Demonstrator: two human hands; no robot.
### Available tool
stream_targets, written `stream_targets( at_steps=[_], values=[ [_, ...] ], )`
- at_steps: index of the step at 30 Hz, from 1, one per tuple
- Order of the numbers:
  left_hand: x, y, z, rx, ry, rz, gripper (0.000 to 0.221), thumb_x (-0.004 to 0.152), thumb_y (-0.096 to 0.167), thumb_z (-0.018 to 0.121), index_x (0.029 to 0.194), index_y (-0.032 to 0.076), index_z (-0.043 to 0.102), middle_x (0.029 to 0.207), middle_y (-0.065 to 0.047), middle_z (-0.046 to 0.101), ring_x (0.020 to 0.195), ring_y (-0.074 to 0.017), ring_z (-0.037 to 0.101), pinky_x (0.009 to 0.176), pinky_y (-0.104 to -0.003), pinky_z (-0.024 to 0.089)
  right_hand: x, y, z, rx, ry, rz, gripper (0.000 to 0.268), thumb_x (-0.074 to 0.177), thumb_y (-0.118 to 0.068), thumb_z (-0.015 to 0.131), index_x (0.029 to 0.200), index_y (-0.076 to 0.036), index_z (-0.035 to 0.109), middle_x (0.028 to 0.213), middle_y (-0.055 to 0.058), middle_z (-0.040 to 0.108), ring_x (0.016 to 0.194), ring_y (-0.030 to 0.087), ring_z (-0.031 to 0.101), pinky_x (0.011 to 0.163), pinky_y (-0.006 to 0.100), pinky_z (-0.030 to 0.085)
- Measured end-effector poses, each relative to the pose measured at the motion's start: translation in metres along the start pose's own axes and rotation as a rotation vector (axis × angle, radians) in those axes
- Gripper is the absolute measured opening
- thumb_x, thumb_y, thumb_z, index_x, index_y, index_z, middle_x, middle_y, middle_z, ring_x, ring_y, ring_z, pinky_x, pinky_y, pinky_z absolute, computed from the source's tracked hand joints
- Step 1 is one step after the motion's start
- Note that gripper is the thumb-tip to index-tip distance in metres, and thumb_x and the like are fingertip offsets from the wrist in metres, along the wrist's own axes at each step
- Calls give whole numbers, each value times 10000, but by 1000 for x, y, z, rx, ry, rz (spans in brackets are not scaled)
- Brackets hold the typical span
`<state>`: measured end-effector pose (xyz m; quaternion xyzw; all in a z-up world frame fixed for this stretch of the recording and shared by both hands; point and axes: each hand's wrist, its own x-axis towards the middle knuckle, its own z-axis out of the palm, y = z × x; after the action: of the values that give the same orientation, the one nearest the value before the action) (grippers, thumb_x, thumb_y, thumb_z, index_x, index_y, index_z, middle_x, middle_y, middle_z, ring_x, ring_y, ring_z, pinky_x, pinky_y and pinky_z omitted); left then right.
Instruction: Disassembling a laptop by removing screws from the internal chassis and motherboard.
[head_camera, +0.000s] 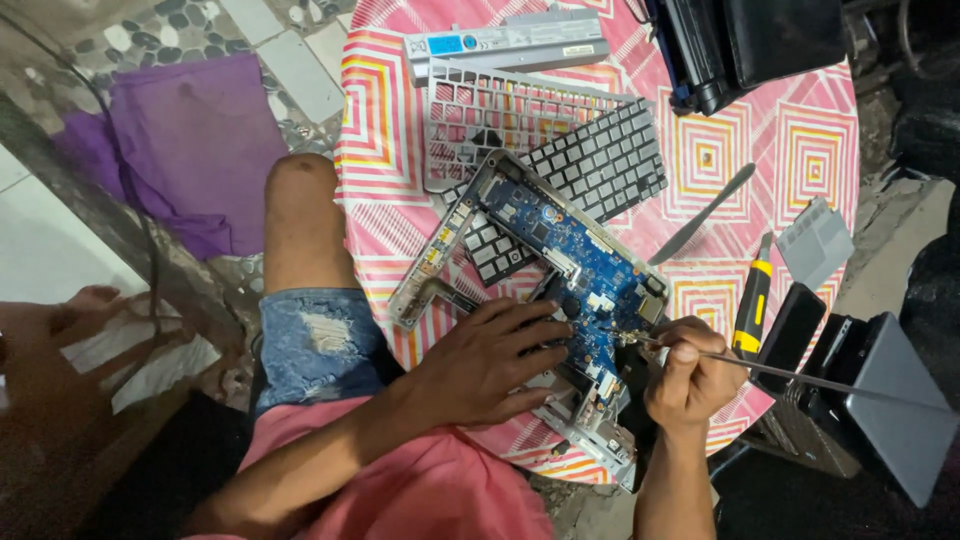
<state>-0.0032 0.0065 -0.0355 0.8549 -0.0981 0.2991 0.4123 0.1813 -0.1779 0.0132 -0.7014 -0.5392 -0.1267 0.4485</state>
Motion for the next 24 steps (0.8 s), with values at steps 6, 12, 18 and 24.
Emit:
stream_targets(
  at_steps=[6, 12, 18, 24],
  values=[
    [-2, 0, 1, -48, 3, -5, 340, 997, 343, 560, 1167, 65, 660, 1233, -165, 636, 1282, -400, 555, 982, -556, 441, 4, -6, -9, -56, -9, -11, 359, 1067, -155, 452, 785, 42, 556, 585, 156, 552, 458, 321, 550, 476, 396, 456],
    [-1, -1, 0, -54, 22, -7, 333, 998, 349, 558, 1126, 61, 664, 1212, -169, 636, 1275, -399, 559, 988, -552, 445, -17, 5, -31, -155, 19, 63, 403, 1089, -191, 444, 784, 41, 569, 596, 149, 563, 465, 267, 542, 505, 359, 445],
    [0, -2, -1, -61, 2, -7, 324, 989, 344, 578, 1121, 62, 668, 1197, -175, 638, 1269, -403, 564, 985, -558, 447, -26, 9, -37, -206, 67, 83, 393, 1108, -176, 460, 793, 34, 564, 614, 146, 557, 486, 264, 534, 532, 358, 439],
    [4, 3, -6, -43, -36, -25, 323, 990, 352, 578, 1159, 90, 663, 1214, -151, 637, 1269, -383, 568, 983, -536, 445, -37, 17, -38, -207, 99, 128, 385, 1094, -183, 481, 799, 40, 589, 618, 166, 556, 493, 289, 532, 542, 378, 434]
  ],
)
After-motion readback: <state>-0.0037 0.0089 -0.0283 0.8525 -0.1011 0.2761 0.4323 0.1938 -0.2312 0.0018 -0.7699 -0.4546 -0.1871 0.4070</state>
